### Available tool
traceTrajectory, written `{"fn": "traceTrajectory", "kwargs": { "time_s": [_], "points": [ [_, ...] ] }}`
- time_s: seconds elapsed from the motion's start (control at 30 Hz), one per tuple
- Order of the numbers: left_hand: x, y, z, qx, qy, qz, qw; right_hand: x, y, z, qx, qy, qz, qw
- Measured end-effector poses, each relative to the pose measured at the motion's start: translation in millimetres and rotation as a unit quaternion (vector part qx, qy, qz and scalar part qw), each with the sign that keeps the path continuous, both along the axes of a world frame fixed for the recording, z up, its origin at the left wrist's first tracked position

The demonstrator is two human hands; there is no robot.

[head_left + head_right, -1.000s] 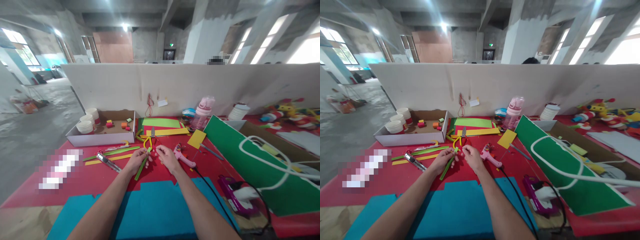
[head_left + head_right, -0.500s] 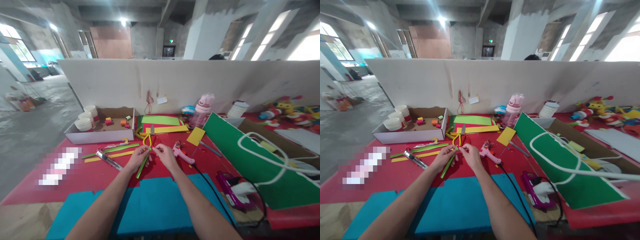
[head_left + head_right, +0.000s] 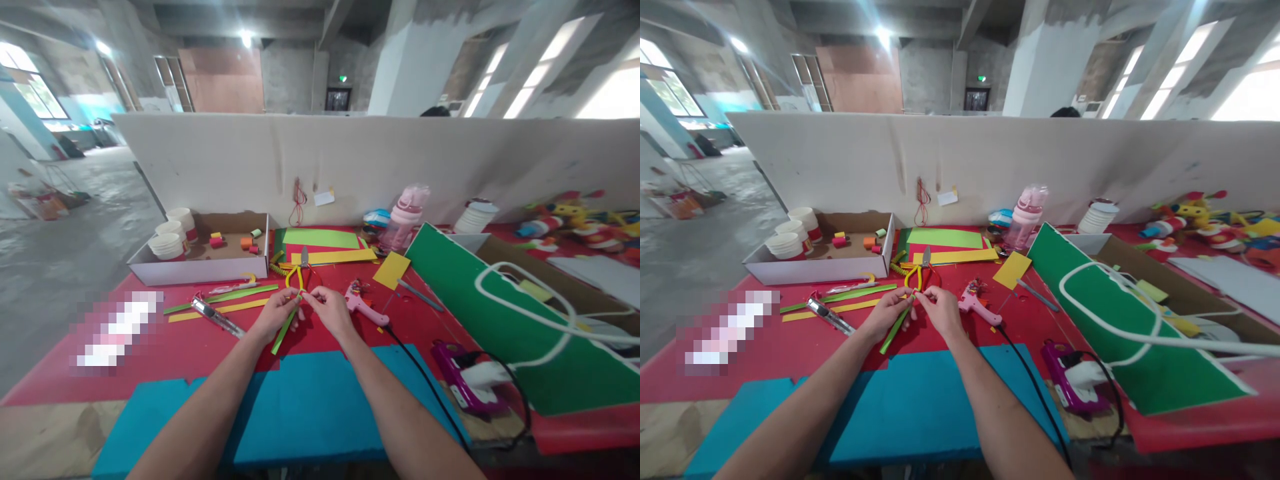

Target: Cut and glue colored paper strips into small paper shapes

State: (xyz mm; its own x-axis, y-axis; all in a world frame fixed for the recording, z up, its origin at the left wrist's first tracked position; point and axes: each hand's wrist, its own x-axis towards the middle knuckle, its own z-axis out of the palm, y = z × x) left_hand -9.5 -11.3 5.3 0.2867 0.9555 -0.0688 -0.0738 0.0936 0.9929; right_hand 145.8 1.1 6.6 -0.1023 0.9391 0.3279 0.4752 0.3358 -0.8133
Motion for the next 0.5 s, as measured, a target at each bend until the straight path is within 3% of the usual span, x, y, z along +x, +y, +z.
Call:
{"fn": "traceTrajectory", "kwargs": {
  "time_s": [0.5],
  "points": [
    [-0.2, 1.3, -5.2, 0.006, 0.001, -0.003, 1.0, -0.6, -1.0, 2.6, 0.007, -0.005, -0.02, 1.0]
  ]
}}
